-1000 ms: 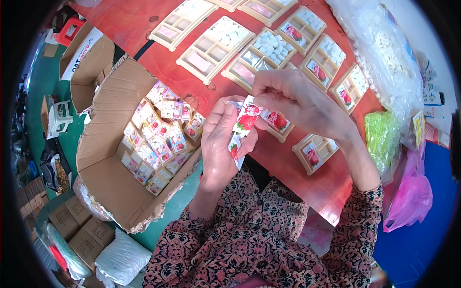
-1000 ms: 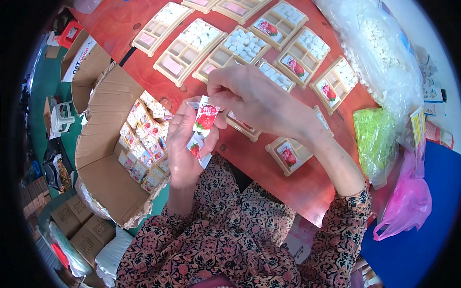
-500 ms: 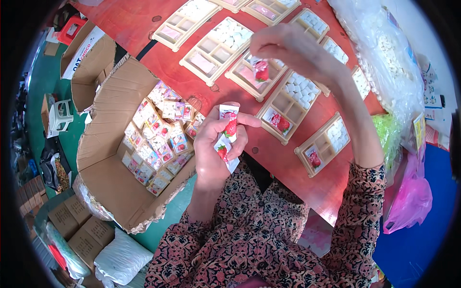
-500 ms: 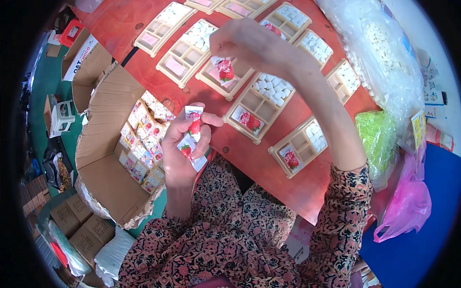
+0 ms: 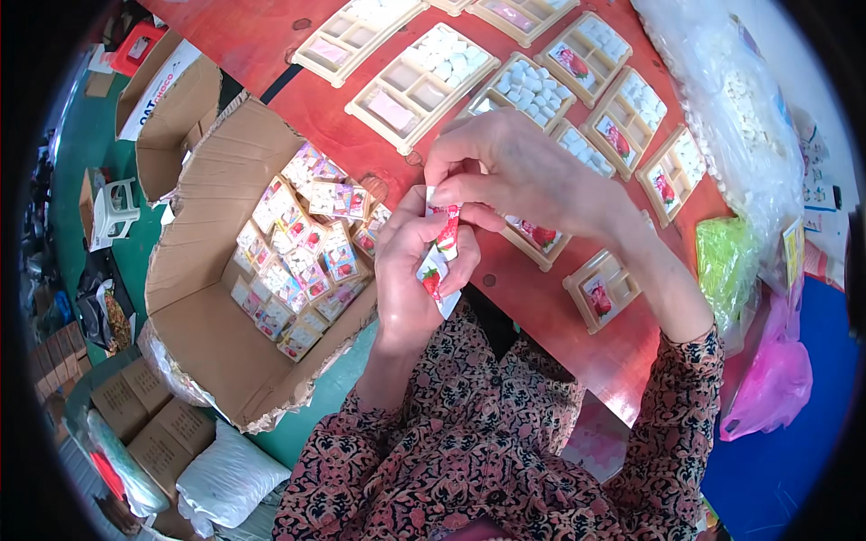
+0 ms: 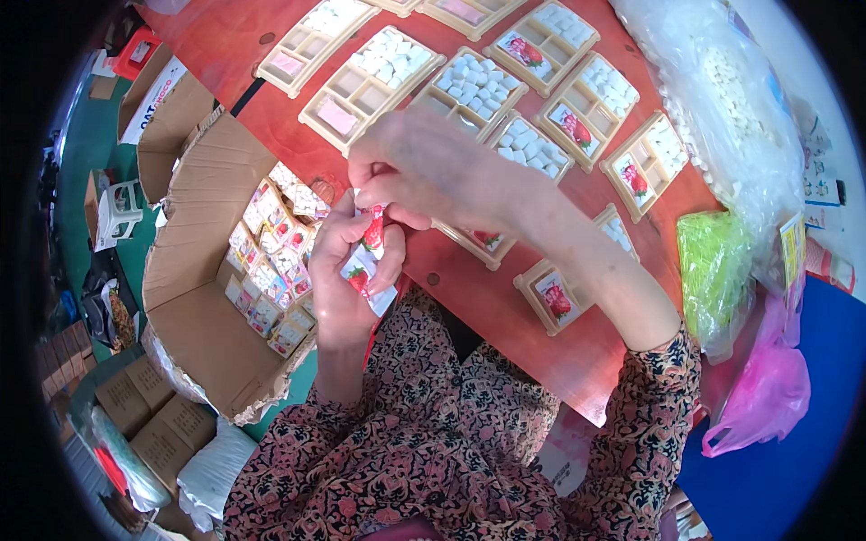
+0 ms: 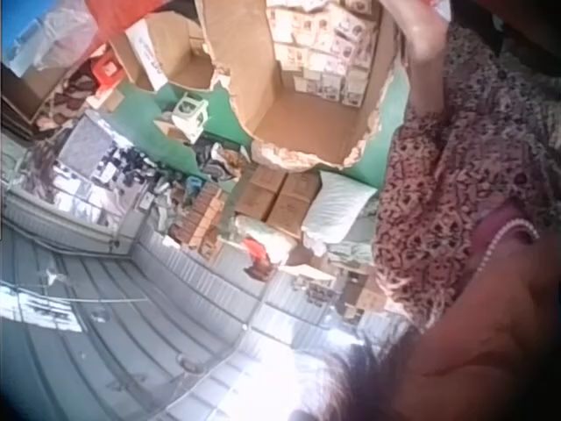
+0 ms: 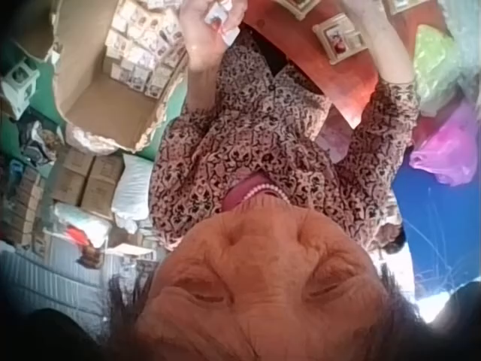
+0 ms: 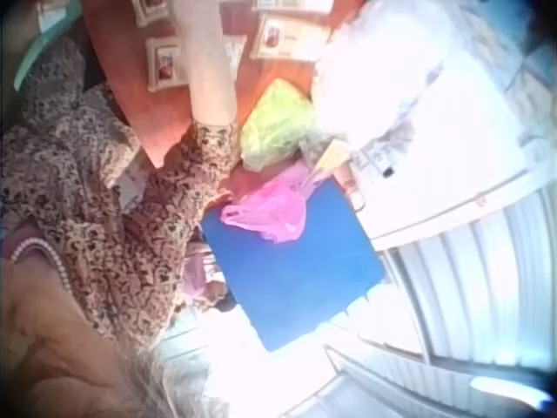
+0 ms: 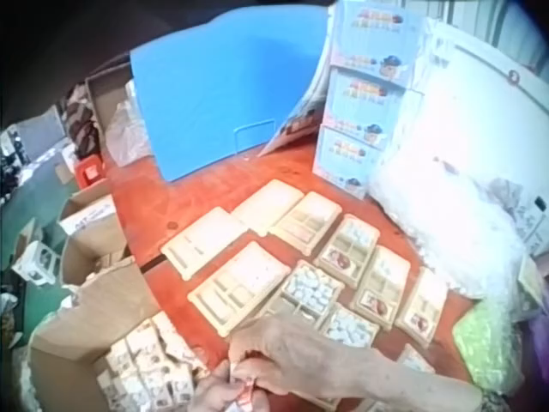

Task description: Packaging small items into trays and plastic bags in a workshop setting.

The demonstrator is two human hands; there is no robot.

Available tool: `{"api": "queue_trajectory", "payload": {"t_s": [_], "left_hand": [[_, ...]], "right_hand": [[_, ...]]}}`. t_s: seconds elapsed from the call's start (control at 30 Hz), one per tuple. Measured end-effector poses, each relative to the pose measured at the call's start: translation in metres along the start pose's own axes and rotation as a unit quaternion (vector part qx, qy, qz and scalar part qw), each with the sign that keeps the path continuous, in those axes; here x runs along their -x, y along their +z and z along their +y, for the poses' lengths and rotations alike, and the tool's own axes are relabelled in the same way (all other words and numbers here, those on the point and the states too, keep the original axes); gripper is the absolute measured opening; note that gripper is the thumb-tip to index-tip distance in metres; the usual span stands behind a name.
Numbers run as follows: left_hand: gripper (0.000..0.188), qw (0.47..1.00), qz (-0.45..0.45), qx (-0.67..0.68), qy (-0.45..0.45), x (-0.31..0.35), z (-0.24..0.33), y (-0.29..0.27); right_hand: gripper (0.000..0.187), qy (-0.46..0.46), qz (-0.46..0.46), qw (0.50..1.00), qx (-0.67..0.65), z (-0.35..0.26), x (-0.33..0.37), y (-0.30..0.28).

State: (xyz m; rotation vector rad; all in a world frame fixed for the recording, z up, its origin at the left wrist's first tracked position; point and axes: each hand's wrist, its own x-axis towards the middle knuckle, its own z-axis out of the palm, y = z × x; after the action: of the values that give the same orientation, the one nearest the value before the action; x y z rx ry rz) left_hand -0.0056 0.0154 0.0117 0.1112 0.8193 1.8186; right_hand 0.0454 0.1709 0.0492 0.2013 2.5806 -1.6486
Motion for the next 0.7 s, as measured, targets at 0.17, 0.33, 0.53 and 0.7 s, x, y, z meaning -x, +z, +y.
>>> {"api": "queue_trajectory", "payload": {"t_s": [0.17, 0.33, 0.53, 0.7], "left_hand": [[0.016, 0.997, 0.018, -0.072, 0.02, 0.006, -0.003, 0.003], [0.024, 0.989, 0.026, -0.138, 0.044, 0.01, -0.007, -0.002], [0.025, 0.988, 0.013, -0.149, 0.044, 0.01, -0.006, -0.003], [0.035, 1.0, 0.012, -0.003, -0.025, 0.007, -0.006, -0.012]], "right_hand": [[0.013, -0.027, 0.054, 0.996, 0.058, -0.002, 0.004, 0.002], [0.016, -0.028, 0.067, 0.995, 0.064, -0.008, 0.008, -0.009], [0.012, -0.036, 0.048, 0.997, 0.044, -0.005, 0.006, -0.014], [0.007, -0.113, 0.137, 0.968, 0.179, -0.006, -0.016, -0.034]]}}
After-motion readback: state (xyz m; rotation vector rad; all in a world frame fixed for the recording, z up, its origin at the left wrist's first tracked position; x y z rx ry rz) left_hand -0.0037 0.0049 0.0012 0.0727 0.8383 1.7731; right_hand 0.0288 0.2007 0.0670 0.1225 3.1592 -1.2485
